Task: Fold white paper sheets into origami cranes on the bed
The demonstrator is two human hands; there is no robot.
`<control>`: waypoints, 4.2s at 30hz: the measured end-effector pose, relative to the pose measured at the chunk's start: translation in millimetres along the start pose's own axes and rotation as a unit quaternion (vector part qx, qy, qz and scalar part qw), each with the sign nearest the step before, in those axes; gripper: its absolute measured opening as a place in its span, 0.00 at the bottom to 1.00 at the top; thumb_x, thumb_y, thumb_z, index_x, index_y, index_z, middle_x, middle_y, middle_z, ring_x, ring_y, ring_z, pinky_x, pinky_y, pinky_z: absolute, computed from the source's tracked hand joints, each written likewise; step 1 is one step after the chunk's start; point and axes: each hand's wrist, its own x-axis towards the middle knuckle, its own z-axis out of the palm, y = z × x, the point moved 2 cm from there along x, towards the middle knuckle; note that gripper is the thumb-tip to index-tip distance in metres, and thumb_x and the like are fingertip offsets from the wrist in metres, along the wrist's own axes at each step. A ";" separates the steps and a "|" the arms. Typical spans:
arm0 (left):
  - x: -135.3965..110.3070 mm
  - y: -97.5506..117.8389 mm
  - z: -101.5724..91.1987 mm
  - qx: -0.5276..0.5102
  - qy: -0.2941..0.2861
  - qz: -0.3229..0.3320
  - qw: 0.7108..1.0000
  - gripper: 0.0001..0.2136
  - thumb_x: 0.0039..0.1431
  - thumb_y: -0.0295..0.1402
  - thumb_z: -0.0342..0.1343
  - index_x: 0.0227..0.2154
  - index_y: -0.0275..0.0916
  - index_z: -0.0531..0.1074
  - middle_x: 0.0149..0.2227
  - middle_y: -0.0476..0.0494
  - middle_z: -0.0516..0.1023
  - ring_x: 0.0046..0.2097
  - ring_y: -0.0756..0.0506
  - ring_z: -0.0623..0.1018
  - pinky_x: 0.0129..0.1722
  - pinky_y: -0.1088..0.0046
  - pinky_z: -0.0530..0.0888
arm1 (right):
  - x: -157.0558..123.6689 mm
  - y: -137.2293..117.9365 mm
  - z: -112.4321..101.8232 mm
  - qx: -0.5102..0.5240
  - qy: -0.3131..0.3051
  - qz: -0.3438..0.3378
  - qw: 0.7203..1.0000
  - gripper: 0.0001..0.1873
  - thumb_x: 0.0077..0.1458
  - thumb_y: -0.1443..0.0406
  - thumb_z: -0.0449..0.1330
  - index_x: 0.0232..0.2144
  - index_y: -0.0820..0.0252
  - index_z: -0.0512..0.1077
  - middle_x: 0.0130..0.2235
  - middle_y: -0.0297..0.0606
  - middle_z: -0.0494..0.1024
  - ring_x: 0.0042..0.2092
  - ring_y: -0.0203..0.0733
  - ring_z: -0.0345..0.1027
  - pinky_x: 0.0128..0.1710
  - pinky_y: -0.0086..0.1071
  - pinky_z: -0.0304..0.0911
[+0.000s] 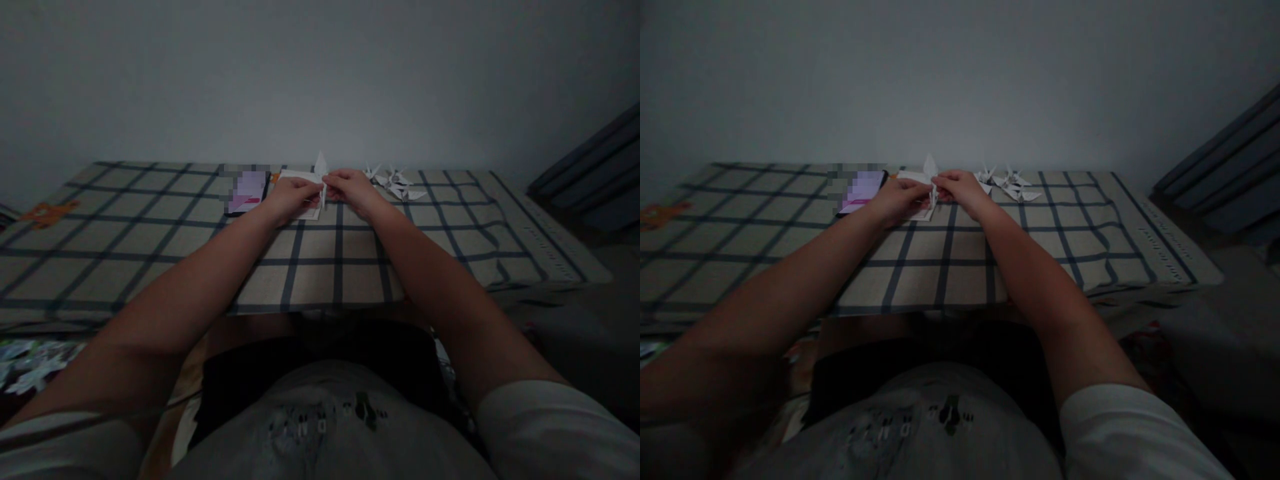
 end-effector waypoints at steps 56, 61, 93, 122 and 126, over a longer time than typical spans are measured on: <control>-5.8 3.5 8.3 -0.075 -0.046 -0.031 0.996 0.05 0.51 0.27 0.70 0.31 0.33 0.82 0.33 0.42 0.84 0.30 0.52 0.79 0.37 0.75 0.80 | 2.7 -3.0 -1.4 -0.081 0.139 -0.102 0.982 0.23 0.62 0.53 0.66 0.23 0.57 0.63 0.24 0.29 0.67 0.29 0.31 0.64 0.33 0.25 0.64; -8.3 5.2 7.8 -0.065 -0.047 -0.036 0.996 0.07 0.48 0.27 0.72 0.31 0.34 0.82 0.33 0.43 0.83 0.32 0.52 0.80 0.39 0.75 0.79 | 4.9 -0.6 -2.9 -0.074 0.122 -0.108 0.984 0.22 0.62 0.54 0.66 0.23 0.57 0.64 0.24 0.29 0.68 0.28 0.31 0.63 0.32 0.25 0.62; -1.2 10.8 -5.7 -0.004 0.053 0.067 0.996 0.11 0.51 0.38 0.67 0.32 0.37 0.74 0.33 0.48 0.77 0.35 0.50 0.76 0.40 0.70 0.78 | 1.5 0.5 1.9 -0.041 0.013 -0.066 0.997 0.11 0.56 0.61 0.69 0.29 0.60 0.74 0.28 0.30 0.75 0.31 0.30 0.68 0.35 0.23 0.68; 5.7 2.6 -7.6 0.000 0.057 0.118 0.991 0.16 0.56 0.46 0.66 0.26 0.37 0.75 0.27 0.47 0.76 0.29 0.51 0.74 0.30 0.76 0.75 | 8.4 6.2 2.4 0.007 0.013 -0.054 0.998 0.08 0.58 0.67 0.67 0.31 0.59 0.71 0.27 0.27 0.76 0.29 0.29 0.71 0.33 0.23 0.70; 10.2 0.1 -9.9 0.015 0.077 0.136 0.988 0.15 0.58 0.44 0.65 0.27 0.37 0.75 0.26 0.48 0.75 0.28 0.52 0.73 0.29 0.77 0.75 | 4.6 4.5 3.9 0.041 -0.002 -0.029 0.999 0.07 0.60 0.64 0.67 0.33 0.59 0.73 0.29 0.29 0.78 0.30 0.29 0.73 0.35 0.24 0.71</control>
